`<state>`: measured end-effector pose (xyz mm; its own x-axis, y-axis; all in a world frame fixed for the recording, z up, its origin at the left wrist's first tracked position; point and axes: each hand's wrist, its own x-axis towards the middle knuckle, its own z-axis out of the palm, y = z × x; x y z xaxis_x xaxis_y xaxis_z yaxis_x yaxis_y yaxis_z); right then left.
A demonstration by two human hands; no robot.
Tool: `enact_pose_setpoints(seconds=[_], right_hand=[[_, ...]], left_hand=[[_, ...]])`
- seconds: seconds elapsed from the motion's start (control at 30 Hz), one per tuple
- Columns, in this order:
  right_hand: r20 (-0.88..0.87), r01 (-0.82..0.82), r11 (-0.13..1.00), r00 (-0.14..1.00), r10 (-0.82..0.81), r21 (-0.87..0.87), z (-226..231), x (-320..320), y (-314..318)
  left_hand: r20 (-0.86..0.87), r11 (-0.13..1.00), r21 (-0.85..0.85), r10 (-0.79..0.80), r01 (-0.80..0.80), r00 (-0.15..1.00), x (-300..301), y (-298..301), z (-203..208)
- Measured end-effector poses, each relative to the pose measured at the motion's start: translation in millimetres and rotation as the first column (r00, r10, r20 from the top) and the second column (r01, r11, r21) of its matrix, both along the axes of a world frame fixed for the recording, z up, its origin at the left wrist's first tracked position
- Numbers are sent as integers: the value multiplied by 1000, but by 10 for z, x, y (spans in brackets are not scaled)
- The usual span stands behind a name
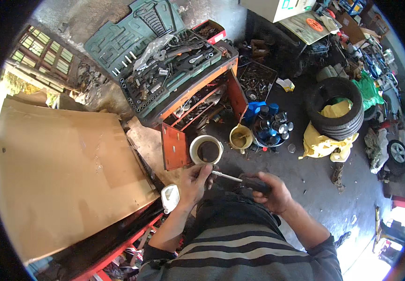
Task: The person retrieves small metal parts from a plastic bag and places them into a white bucket. They then walk to a tool cart, open a green socket set case, and select a socket to attach to a ratchet handle. The person continues to sort through boxes and tool drawers, handling various small parts and tools.
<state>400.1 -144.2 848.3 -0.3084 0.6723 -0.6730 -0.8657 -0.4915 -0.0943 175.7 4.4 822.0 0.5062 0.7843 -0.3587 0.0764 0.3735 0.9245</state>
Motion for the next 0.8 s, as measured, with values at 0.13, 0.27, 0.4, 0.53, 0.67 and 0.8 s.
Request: enact_pose_setpoints(seconds=[0.13, 0.27, 0.4, 0.53, 0.67, 0.8], right_hand=[[568, -352, 922, 796, 207, 159, -53, 193, -200], [817, -321, 915, 577, -15, 244, -44, 214, -342], [276, 107, 977, 949, -155, 183, -45, 388, -350], [370, -185, 976, 920, 129, 119, -86, 508, -323], [885, -343, 867, 418, -203, 361, -121, 366, -262], [695, -699, 619, -245, -677, 357, -140, 236, -72]], left_hand=[[-112, 997, 66, 57, -49, 992, 180, -247, 98], [-204, 986, 42, 165, -160, 965, 335, -477, 109], [-142, 973, 55, 229, -223, 963, 399, -639, 125], [-177, 969, 71, 246, -237, 953, 412, -626, 126], [-126, 970, 50, 242, -238, 962, 365, -473, 134], [-211, 972, -90, 196, -219, 958, 262, -208, 94]])
